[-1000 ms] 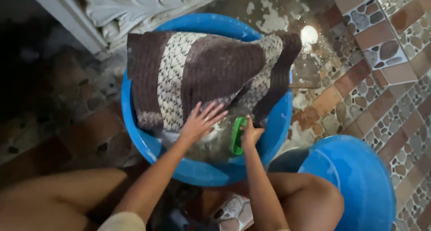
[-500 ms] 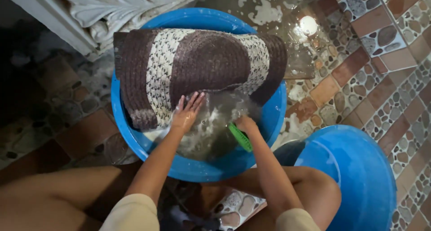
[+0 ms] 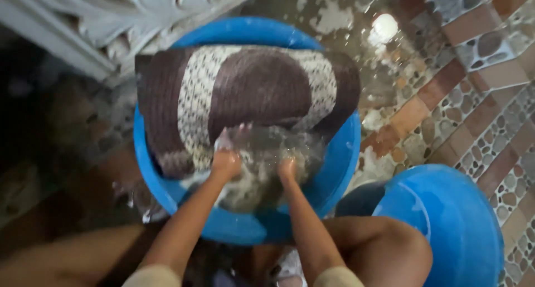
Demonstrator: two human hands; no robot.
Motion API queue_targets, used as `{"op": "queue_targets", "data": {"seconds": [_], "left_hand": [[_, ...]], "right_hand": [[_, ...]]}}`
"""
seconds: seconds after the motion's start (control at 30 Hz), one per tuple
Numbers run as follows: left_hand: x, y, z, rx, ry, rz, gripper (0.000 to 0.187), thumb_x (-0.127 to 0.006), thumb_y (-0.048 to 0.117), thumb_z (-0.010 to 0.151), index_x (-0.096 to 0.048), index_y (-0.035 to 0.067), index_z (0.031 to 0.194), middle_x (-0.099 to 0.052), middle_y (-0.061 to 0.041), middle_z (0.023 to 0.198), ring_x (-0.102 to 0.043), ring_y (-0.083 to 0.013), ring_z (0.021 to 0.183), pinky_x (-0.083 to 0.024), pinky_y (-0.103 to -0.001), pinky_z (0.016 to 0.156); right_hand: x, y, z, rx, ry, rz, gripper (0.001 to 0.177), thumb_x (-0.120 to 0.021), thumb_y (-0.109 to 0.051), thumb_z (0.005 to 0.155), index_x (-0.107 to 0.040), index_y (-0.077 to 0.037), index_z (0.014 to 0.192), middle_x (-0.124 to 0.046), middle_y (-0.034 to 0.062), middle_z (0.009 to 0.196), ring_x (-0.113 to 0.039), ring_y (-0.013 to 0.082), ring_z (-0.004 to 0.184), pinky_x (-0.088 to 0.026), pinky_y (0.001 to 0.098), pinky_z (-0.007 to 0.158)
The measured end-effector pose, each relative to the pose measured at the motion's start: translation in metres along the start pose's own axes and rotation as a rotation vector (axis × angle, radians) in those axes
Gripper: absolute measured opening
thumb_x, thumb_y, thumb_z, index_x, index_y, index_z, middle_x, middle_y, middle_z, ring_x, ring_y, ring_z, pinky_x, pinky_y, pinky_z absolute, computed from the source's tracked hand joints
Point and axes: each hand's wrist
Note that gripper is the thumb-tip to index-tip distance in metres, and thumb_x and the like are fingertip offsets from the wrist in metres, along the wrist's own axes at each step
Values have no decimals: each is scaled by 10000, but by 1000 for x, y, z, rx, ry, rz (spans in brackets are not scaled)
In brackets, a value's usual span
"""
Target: Manually scrub a circular rug in a blue basin using a brush and soap.
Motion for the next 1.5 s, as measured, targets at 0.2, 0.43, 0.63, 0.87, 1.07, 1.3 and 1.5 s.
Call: {"op": "queue_targets", "data": {"seconds": [0.2, 0.43, 0.63, 0.87, 1.07, 1.3, 1.5], "left_hand": [[74, 26, 45, -135, 110, -445, 562, -638, 255, 963, -519, 91, 1487, -504, -91, 1542, -485, -270, 1403, -291, -502, 1179], [186, 32, 152, 40, 39, -367, 997, -714, 472, 829, -240, 60, 1603, -175, -55, 1702, -124, -239, 1572, -42, -683, 1225], [158, 29, 159, 64, -67, -314, 1258, -759, 671, 690, -170, 73, 1626, -138, -42, 1712, -101, -214, 1580, -13, -707, 1215], [148, 39, 154, 40, 55, -293, 1208, -790, 624, 694, -231, 98, 1627, -193, -34, 1710, -142, -219, 1580, -39, -716, 1216], [145, 35, 158, 43, 47, -255, 1195, -795, 602, 695, -234, 114, 1631, -191, -17, 1711, -145, -210, 1579, -46, -719, 1217], [145, 36, 161, 39, 44, -239, 1168, -786, 587, 713, -226, 130, 1631, -196, -11, 1709, -160, -209, 1572, -61, -723, 1204], [149, 37, 157, 25, 44, -287, 1182, -805, 583, 698, -241, 118, 1626, -203, -32, 1708, -175, -235, 1571, -60, -748, 1193]], "right_hand": [[106, -86, -45, 83, 98, 419, 564, -853, -214, 867, -560, -18, 1307, -739, 130, 1030, -710, 244, 900, -570, 394, 832], [195, -220, 111, 833, 369, -247, 788, -751, -499, 915, -442, -64, 1494, -660, 267, 1339, -692, 439, 1095, -550, 500, 851], [197, -227, 118, 530, 176, -332, 787, -737, -544, 950, -417, -169, 1564, -744, 230, 1049, -724, 441, 911, -555, 554, 772], [195, -209, 120, 608, 169, -353, 889, -780, -622, 875, -428, -173, 1557, -753, 255, 984, -713, 453, 810, -567, 550, 720], [191, -200, 157, 609, 82, -346, 885, -789, -605, 867, -424, -156, 1536, -738, 257, 933, -721, 442, 768, -576, 539, 696], [211, -196, 101, 837, 28, -227, 760, -809, -534, 788, -581, -116, 1381, -727, 275, 957, -693, 466, 765, -557, 567, 688], [189, -235, 129, 739, 150, -207, 700, -800, -465, 886, -545, -109, 1432, -726, 237, 935, -690, 451, 823, -546, 558, 698]]}}
Point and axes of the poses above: each hand's wrist, its own z-axis towards the middle knuckle, its own x-axis out of the back of the hand, y = z × x
